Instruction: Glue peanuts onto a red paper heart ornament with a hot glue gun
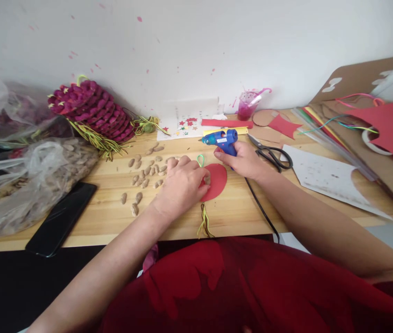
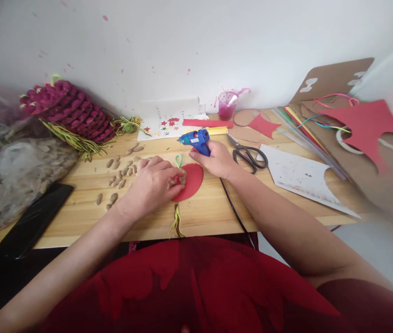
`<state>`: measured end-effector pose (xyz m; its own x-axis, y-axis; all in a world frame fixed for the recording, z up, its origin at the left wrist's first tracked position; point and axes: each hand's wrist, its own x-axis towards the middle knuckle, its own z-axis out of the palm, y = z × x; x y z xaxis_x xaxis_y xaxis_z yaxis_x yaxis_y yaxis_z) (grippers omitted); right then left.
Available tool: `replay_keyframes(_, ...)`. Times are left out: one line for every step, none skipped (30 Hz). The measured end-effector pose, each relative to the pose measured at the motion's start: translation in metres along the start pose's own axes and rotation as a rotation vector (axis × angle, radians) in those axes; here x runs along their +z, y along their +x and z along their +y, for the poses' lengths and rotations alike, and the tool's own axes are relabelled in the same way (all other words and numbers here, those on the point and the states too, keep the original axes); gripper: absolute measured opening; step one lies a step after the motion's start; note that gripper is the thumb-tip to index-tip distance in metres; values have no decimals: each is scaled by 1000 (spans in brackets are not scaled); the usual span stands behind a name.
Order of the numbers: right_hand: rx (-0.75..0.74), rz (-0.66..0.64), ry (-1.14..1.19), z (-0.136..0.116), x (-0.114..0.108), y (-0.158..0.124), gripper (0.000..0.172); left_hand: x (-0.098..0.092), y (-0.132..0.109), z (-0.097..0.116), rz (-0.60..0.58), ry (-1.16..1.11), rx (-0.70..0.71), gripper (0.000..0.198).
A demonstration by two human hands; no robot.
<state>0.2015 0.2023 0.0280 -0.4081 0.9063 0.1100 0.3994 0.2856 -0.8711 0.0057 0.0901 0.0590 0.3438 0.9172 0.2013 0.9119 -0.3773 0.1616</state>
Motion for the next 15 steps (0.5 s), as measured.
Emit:
replay_keyframes(-4, 5, -1, 0, 0, 0, 30, 1, 0, 0, -5, 5, 0, 10)
replay_keyframes(-7, 8, -2, 0, 0, 0, 30, 1, 0, 0, -9, 8, 0, 10)
replay_keyframes(-10, 11, -2, 0, 0, 0, 30, 1, -1, 0, -11, 9, -1, 10)
replay_keyframes(-11, 11, -1, 0, 0, -1, 30, 0, -2, 0, -9, 8, -2, 9)
replay_keyframes(-12, 11, 0, 0, 0, -1, 30, 0, -3, 0, -5, 5, -4, 9)
replay_keyframes(-11, 8, 1, 0, 0, -1, 31, -1, -4, 0, 5, 0, -7, 9)
replay_keyframes(-10, 7, 0, 0, 0, -1, 31, -1, -6, 0, 16, -6, -11, 9)
replay_keyframes(-8, 6, -3, 0, 0, -1, 31, -2, -7, 0, 25, -15, -16, 8)
replay_keyframes(-6, 5, -8, 0, 0, -1, 31, -2, -8, -1, 30, -25, -21, 8)
replay_keyframes(-4, 6, -15, 0, 0, -1, 30, -1, -9, -1, 34, -35, -26, 9)
replay_keyframes(-3, 8, -21, -1, 0, -1, 30, 0, -10, -1, 36, -44, -31, 9)
replay_keyframes(-3, 13, -25, -1, 0, -1, 30, 0, -10, -2, 37, -51, -35, 11)
replay_keyframes(-4, 18, -28, -1, 0, -1, 30, 1, -10, -2, 34, -55, -36, 13)
replay_keyframes(-3, 20, -29, -1, 0, -1, 31, 2, -9, -2, 31, -56, -38, 14)
replay_keyframes(-2, 19, -32, -2, -1, -1, 31, 3, -9, -1, 24, -57, -39, 16)
